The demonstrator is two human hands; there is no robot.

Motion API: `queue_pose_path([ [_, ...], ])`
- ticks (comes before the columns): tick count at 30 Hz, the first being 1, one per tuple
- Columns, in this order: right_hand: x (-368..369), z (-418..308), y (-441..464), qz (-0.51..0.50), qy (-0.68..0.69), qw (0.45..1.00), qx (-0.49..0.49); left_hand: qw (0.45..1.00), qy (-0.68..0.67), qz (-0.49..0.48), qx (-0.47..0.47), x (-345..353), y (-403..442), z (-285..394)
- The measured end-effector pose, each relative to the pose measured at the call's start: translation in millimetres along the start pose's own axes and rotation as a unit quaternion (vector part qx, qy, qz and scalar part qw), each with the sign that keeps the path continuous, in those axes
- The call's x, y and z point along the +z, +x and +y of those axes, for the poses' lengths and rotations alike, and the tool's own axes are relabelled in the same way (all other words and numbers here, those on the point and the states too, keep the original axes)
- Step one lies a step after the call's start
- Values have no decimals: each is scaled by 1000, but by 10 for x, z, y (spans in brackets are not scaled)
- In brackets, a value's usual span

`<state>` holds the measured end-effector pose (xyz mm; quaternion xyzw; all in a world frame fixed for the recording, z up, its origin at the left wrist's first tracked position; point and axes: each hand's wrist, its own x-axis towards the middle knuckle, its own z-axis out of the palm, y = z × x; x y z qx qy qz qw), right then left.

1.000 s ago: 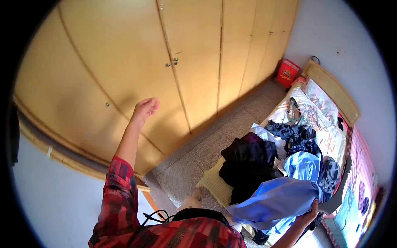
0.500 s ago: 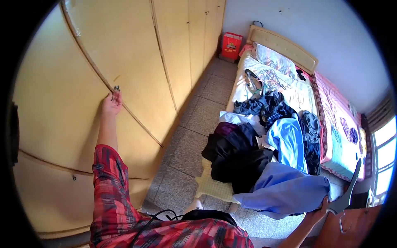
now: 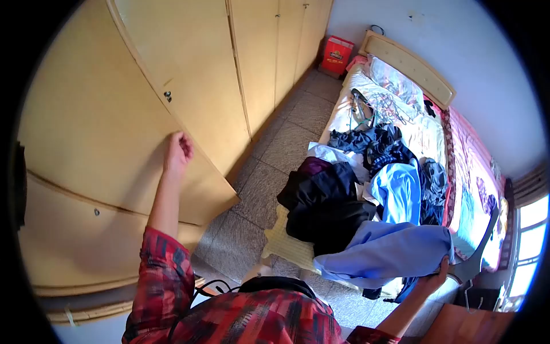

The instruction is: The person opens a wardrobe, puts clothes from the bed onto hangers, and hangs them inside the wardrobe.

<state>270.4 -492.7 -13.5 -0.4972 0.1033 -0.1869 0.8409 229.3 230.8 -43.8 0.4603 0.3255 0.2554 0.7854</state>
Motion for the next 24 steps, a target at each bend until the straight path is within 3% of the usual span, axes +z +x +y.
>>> queue_pose_path([
  [3,69,68,281,-22,12,1000,19,999,53,-8,0,53,-921,-154],
  [9,8,242,933,-88,35,992,79,997,-41,-48,-43,-550,-2240,-461],
  [18,0,393,1350,-100,54,981,159,975,-48,214,26,-1085,-3556,-445],
  [24,24,359,1483,-134,79,974,167,942,-84,310,100,-1015,-3915,-448],
])
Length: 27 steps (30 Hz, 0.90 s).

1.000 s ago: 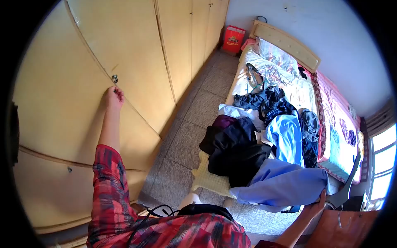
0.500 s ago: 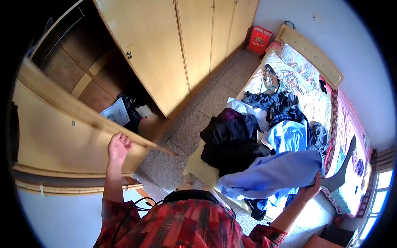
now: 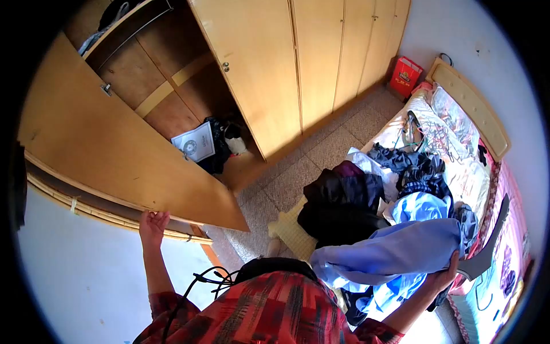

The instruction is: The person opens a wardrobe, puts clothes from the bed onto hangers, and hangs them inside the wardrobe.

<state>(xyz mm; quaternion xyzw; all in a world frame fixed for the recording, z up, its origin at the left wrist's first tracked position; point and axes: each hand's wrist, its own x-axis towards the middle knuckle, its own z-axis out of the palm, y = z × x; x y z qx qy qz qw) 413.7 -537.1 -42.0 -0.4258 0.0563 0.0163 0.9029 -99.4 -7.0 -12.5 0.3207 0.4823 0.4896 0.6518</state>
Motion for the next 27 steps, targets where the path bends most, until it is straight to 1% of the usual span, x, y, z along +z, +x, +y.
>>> queue_pose_path([
  [1,21,-25,-13,-7,-4,1000,2,998,-45,29,23,119,-132,-64],
  [2,-59,-14,14,-32,3,999,-12,994,-67,38,82,139,-162,-291],
  [3,-27,-19,18,-34,9,999,-17,978,86,19,189,30,-43,-648],
  [4,40,-15,-34,-25,-7,999,-33,948,231,-33,217,332,-261,-739],
  [5,102,-12,-99,-14,-23,998,-50,897,347,-131,240,641,-418,-811],
  [6,165,-11,-144,-5,-47,997,-67,864,391,-243,204,834,-365,-941],
  [7,148,-3,-131,-2,-44,997,-71,882,326,-333,63,1126,-333,-1050],
  [8,119,12,-126,-12,-62,994,-84,847,354,-396,27,1385,-253,-1098],
  [9,98,27,-116,-23,-79,992,-98,830,374,-411,47,1717,-181,-1068],
  [10,102,41,-120,-22,-75,992,-103,824,388,-402,99,2083,-33,-1034],
  [11,112,47,-164,0,-77,992,-98,815,400,-393,149,2427,145,-978],
  [12,126,52,-216,25,-78,992,-95,839,394,-335,171,2653,574,-1095],
  [13,139,67,-259,33,-75,991,-104,859,310,-357,197,2890,1186,-1210],
  [14,146,76,-325,50,-87,988,-116,868,364,-283,184,3191,1380,-950],
  [15,185,69,-401,70,-102,984,-130,857,411,-231,210,3452,1741,-753],
  [16,333,62,-507,92,-81,985,-124,901,294,-186,261,3651,1900,-572],
  [17,349,70,-552,116,-80,980,-141,937,199,-191,216,3726,2589,-529],
  [18,336,90,-651,105,-82,979,-152,899,256,-190,301,3778,3090,-382],
  [19,353,105,-764,99,-88,978,-163,948,173,-144,224,3962,3347,-215],
  [20,447,162,-844,116,-104,967,-201,949,134,-170,228,3994,4164,-199],
  [21,601,193,-942,123,-84,966,-212,956,125,-181,194,4118,4121,-6],
  [23,685,284,-1091,198,-74,953,-215,949,141,-142,242,4333,4474,154],
  [24,677,316,-1199,208,-75,948,-228,954,151,-200,163,4387,4470,245],
  [25,738,354,-1238,209,-73,946,-237,955,120,-211,173,4441,4455,223],
  [26,900,385,-1270,249,-51,939,-230,945,116,-202,232,4453,4231,207],
  [27,876,421,-1304,261,-54,934,-237,946,128,-123,271,4435,4331,124],
])
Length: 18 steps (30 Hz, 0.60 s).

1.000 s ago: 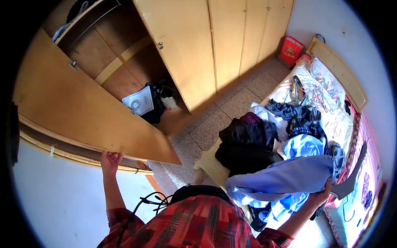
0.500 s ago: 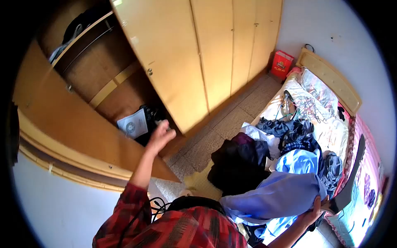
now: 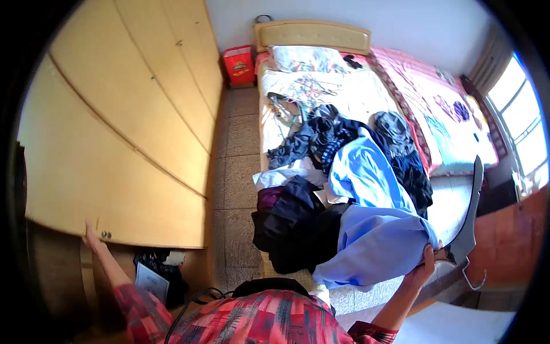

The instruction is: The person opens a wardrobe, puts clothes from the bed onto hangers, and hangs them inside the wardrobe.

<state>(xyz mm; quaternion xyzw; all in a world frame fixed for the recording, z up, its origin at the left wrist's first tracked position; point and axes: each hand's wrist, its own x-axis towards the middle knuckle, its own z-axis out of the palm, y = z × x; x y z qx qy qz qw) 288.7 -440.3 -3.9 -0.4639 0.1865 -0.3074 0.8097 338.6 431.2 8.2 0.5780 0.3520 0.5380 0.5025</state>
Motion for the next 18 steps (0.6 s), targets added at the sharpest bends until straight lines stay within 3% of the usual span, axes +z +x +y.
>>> queue_pose_path([
  [2,-187,33,-45,-32,-4,999,-27,999,-45,-19,2,67,-402,176],
  [6,-2,84,-202,11,7,999,-42,984,152,18,89,257,-1130,386],
  [9,123,103,-298,2,-4,999,-47,972,149,-105,146,365,-1574,315],
  [13,217,109,-376,2,14,1000,-20,922,228,-180,255,834,-2121,490],
  [15,196,112,-420,-7,11,1000,-22,933,148,-221,243,1183,-2318,555],
  [18,245,45,-466,-28,-1,999,-23,917,180,-274,229,1689,-2512,617],
])
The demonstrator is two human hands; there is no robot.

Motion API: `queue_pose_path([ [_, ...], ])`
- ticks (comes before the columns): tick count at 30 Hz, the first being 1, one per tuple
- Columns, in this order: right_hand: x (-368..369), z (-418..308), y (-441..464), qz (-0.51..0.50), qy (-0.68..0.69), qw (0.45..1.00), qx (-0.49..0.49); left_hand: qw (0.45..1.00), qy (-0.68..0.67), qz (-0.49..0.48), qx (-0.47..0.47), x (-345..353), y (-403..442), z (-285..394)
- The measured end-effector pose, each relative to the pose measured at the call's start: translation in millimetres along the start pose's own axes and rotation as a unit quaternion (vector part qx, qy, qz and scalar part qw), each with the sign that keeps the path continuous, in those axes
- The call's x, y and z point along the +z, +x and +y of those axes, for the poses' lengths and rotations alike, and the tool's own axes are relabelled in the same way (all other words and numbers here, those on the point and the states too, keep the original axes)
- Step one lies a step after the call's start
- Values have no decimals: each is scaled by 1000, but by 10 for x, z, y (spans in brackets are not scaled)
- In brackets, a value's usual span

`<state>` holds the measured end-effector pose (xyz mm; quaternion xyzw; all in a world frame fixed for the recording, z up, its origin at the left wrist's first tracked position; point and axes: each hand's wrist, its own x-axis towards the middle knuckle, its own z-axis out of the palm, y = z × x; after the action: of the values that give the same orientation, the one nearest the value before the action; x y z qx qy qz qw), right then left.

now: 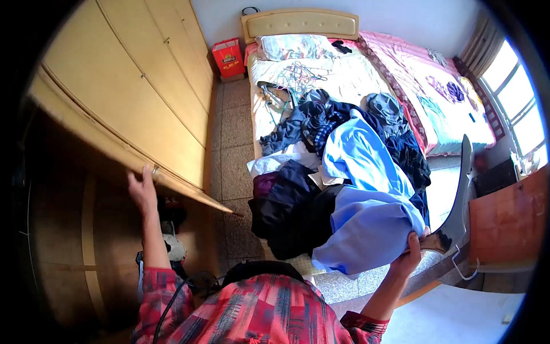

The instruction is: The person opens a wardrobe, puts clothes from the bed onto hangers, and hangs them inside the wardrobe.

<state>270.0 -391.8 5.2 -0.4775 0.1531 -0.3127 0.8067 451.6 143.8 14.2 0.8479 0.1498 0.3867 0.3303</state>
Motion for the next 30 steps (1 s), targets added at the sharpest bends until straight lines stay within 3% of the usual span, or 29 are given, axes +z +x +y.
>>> queue_pose_path([
  [2,-71,-6,37,-7,-8,1000,2,999,-13,2,39,357,143,84],
  [4,-251,29,101,-77,0,997,-1,999,26,29,33,667,331,197],
  [5,4,-64,46,-25,-12,1000,1,997,44,56,26,833,423,275],
  [8,36,-82,69,-18,-22,1000,-8,993,44,112,3,1357,645,333],
  [9,267,-154,19,27,-50,998,-6,988,34,148,-15,1546,733,309],
  [15,718,-163,177,79,-139,987,-6,971,-17,234,45,2220,1117,152],
  [16,845,-130,225,77,-142,987,-23,974,-135,159,83,2182,1003,346],
  [17,1068,-124,253,109,-132,985,-32,956,-263,76,103,2134,887,549],
  [18,1140,-113,305,79,-140,986,-30,922,-374,-6,101,2081,770,751],
  [19,1233,-79,359,63,-128,990,-22,960,-202,-8,195,2097,537,943],
  [20,1338,-40,411,44,-116,992,-13,910,-283,-217,211,1930,262,1256],
  [21,1470,-5,456,26,-107,994,-8,814,-347,-413,215,1734,-15,1562],
  [22,1576,25,500,6,-99,995,-1,681,-413,-593,116,1674,-265,1734],
  [24,1736,90,574,-25,-111,993,35,628,-386,-638,223,1385,-695,2128],
  [26,1838,160,629,-59,-140,987,52,634,-413,-572,319,1351,-1021,2284],
  [27,1896,160,635,-76,-147,984,62,636,-407,-572,320,1372,-1088,2340],
  [29,1856,181,693,-116,-173,976,58,655,-425,-595,191,1432,-1214,2390],
  [30,1818,148,737,-141,-195,969,49,662,-420,-591,191,1459,-1210,2377],
])
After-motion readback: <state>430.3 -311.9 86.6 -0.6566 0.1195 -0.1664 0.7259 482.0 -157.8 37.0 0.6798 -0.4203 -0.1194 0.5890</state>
